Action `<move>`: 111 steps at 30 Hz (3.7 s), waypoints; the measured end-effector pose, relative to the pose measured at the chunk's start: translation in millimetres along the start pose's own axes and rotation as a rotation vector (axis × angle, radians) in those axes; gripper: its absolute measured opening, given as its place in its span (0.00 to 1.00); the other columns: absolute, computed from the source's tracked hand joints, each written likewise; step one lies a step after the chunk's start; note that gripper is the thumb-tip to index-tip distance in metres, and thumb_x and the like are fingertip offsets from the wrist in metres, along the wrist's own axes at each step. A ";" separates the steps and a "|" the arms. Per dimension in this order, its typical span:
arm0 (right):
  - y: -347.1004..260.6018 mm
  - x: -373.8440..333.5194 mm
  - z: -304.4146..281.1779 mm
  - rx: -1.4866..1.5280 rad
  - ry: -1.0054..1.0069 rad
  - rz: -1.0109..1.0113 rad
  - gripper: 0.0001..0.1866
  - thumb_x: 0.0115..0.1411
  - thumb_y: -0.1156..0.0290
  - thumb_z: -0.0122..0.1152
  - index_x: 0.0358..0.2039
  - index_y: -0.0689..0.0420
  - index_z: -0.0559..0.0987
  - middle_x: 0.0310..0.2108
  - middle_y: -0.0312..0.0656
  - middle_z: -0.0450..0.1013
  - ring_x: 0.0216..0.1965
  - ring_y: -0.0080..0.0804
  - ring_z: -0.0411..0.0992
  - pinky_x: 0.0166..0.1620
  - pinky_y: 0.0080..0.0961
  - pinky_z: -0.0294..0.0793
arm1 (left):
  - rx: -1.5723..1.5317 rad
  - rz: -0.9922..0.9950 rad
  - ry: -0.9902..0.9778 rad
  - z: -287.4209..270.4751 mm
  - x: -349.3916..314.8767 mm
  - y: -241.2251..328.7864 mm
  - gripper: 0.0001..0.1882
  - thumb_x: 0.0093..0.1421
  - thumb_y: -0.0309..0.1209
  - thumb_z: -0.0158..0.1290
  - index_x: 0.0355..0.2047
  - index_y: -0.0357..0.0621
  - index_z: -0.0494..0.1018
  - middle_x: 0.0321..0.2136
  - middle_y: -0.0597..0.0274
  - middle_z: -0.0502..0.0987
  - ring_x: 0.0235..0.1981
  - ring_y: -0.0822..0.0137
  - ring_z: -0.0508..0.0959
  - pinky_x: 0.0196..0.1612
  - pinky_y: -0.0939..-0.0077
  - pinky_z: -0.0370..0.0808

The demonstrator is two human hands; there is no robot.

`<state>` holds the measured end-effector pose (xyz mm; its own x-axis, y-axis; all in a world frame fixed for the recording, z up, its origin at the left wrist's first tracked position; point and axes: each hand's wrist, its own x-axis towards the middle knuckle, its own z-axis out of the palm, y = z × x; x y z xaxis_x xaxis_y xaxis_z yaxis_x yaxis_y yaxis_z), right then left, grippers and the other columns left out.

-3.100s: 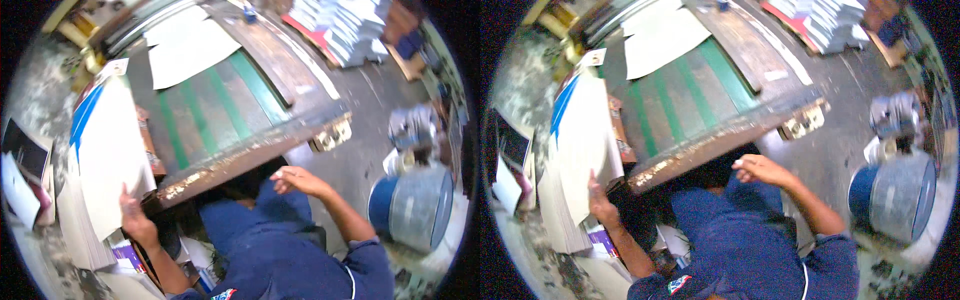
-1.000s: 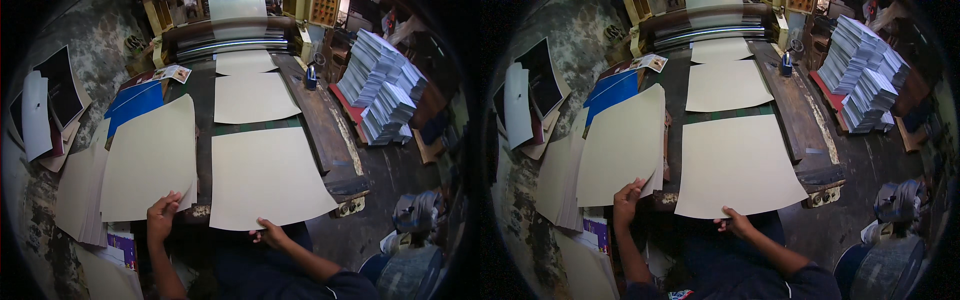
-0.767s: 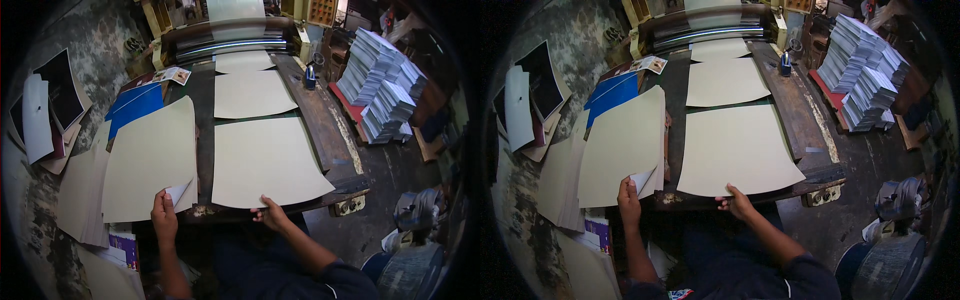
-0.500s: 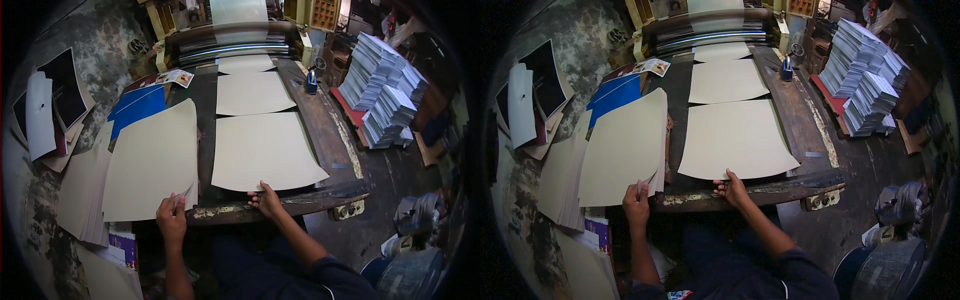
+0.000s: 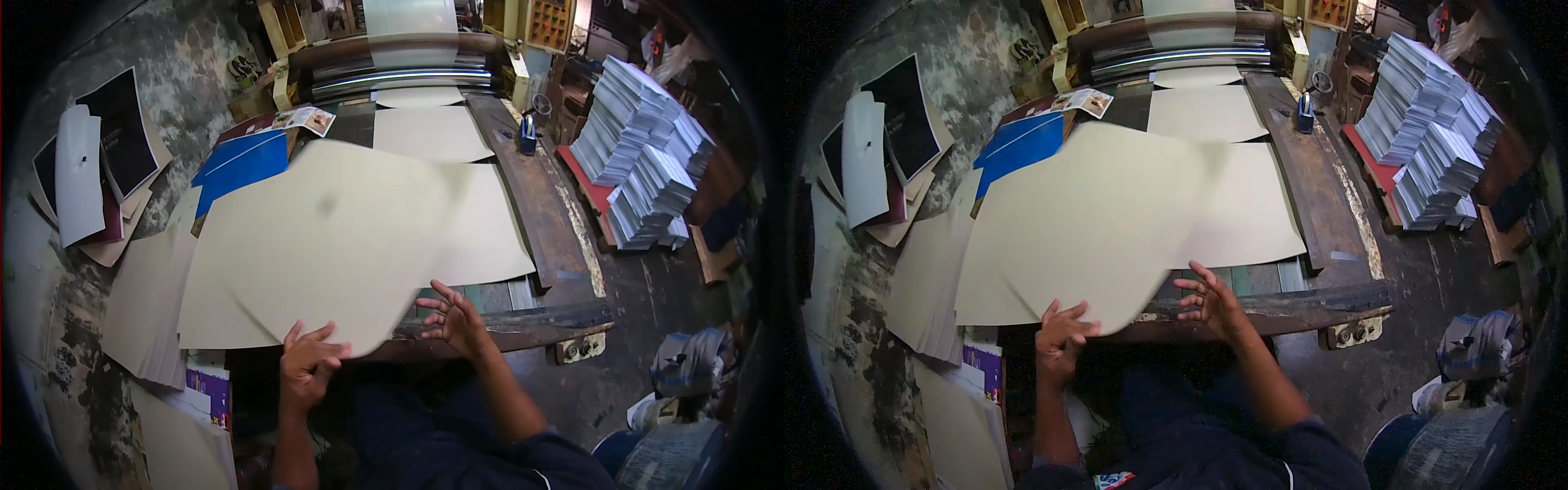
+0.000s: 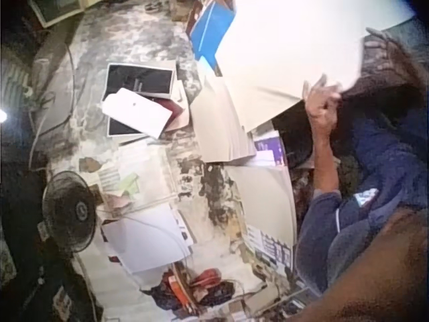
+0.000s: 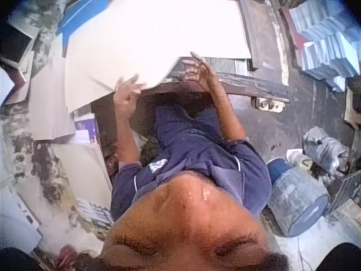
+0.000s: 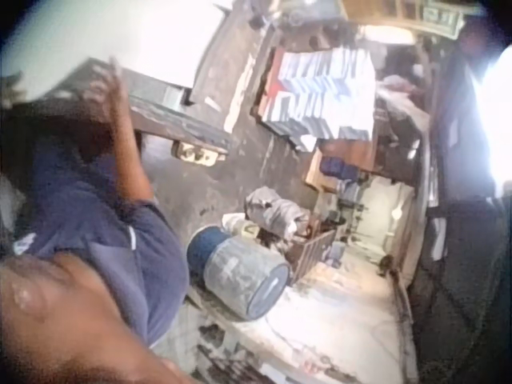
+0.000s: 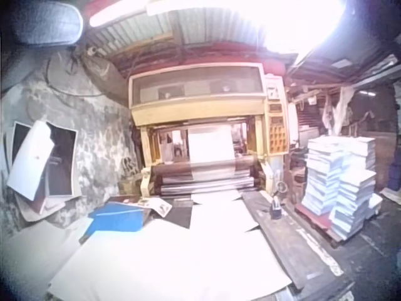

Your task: The person feeds large sheets of paper into a lamination machine by hand, aligning them one by one on the feed table as the machine rollers pull them through.

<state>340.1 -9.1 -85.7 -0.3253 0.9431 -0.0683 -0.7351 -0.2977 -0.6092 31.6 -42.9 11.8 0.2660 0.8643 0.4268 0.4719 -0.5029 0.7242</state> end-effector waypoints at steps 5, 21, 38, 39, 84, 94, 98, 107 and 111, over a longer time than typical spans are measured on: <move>-8.9 -37.2 5.7 -0.349 0.211 0.118 0.21 0.59 0.57 0.60 0.44 0.62 0.72 0.30 0.41 0.73 0.28 0.29 0.72 0.31 0.25 0.72 | 0.112 0.205 -0.189 1.9 1.8 14.6 0.21 0.53 0.54 0.59 0.35 0.50 0.81 0.43 0.62 0.81 0.60 0.49 0.69 0.66 0.41 0.42; 101.3 -148.1 -24.7 -0.136 0.454 0.370 0.22 0.68 0.55 0.47 0.48 0.62 0.68 0.35 0.52 0.75 0.30 0.32 0.72 0.41 0.37 0.76 | 0.329 -0.320 0.358 19.7 15.1 -52.0 0.17 0.64 0.43 0.51 0.43 0.44 0.77 0.46 0.60 0.79 0.62 0.53 0.66 0.67 0.43 0.37; 68.7 -60.7 -37.8 -0.039 0.452 0.199 0.29 0.69 0.47 0.39 0.50 0.64 0.66 0.36 0.51 0.74 0.30 0.30 0.71 0.42 0.38 0.76 | 0.103 -0.415 -0.039 -37.2 16.4 -38.1 0.20 0.60 0.50 0.55 0.38 0.45 0.79 0.47 0.63 0.80 0.63 0.56 0.66 0.67 0.45 0.40; 67.0 -53.4 -37.0 -0.042 0.468 0.147 0.29 0.69 0.47 0.39 0.50 0.64 0.66 0.36 0.51 0.74 0.30 0.30 0.71 0.42 0.37 0.76 | 0.084 -0.417 -0.065 -38.9 15.6 -41.3 0.20 0.60 0.49 0.55 0.38 0.46 0.79 0.47 0.63 0.80 0.63 0.57 0.65 0.67 0.46 0.39; 78.5 -118.5 -23.6 -0.161 0.377 0.273 0.18 0.65 0.60 0.52 0.45 0.63 0.70 0.34 0.47 0.74 0.31 0.33 0.74 0.34 0.28 0.74 | -0.112 -0.269 0.004 -26.2 11.3 -42.6 0.21 0.52 0.37 0.66 0.43 0.39 0.78 0.45 0.54 0.80 0.58 0.55 0.72 0.63 0.60 0.61; 97.0 -124.3 -26.2 -0.092 0.394 0.271 0.22 0.70 0.53 0.41 0.49 0.59 0.70 0.32 0.44 0.75 0.28 0.25 0.71 0.32 0.23 0.75 | -0.113 -0.476 0.146 -35.4 5.3 -86.3 0.14 0.65 0.37 0.54 0.40 0.36 0.75 0.35 0.66 0.77 0.35 0.76 0.71 0.44 0.82 0.69; 86.5 -106.1 -35.3 -0.014 0.371 0.191 0.22 0.70 0.53 0.42 0.47 0.60 0.72 0.30 0.43 0.76 0.23 0.25 0.71 0.28 0.21 0.75 | -0.026 -0.454 0.221 -9.1 13.5 -59.4 0.21 0.69 0.40 0.47 0.43 0.28 0.72 0.36 0.60 0.75 0.38 0.69 0.70 0.47 0.75 0.68; 45.4 -101.2 -55.9 -0.126 0.413 -0.005 0.23 0.64 0.58 0.54 0.51 0.63 0.68 0.41 0.49 0.75 0.33 0.34 0.75 0.34 0.32 0.80 | 0.419 -0.185 0.139 1.1 20.7 -63.3 0.22 0.69 0.37 0.47 0.49 0.25 0.72 0.46 0.46 0.77 0.43 0.58 0.74 0.52 0.69 0.69; 11.0 -170.7 -79.0 -0.329 0.526 -0.005 0.31 0.63 0.54 0.55 0.61 0.59 0.63 0.46 0.49 0.75 0.37 0.32 0.75 0.40 0.31 0.80 | 0.458 -0.372 0.150 -2.5 23.1 -59.2 0.22 0.70 0.36 0.44 0.52 0.27 0.71 0.53 0.47 0.73 0.51 0.59 0.73 0.58 0.70 0.66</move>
<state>434.5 -161.6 -143.2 0.0761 0.9158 -0.3944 -0.4862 -0.3112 -0.8165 7.7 6.8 -19.8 -0.0923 0.9538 0.2858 0.8330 -0.0833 0.5469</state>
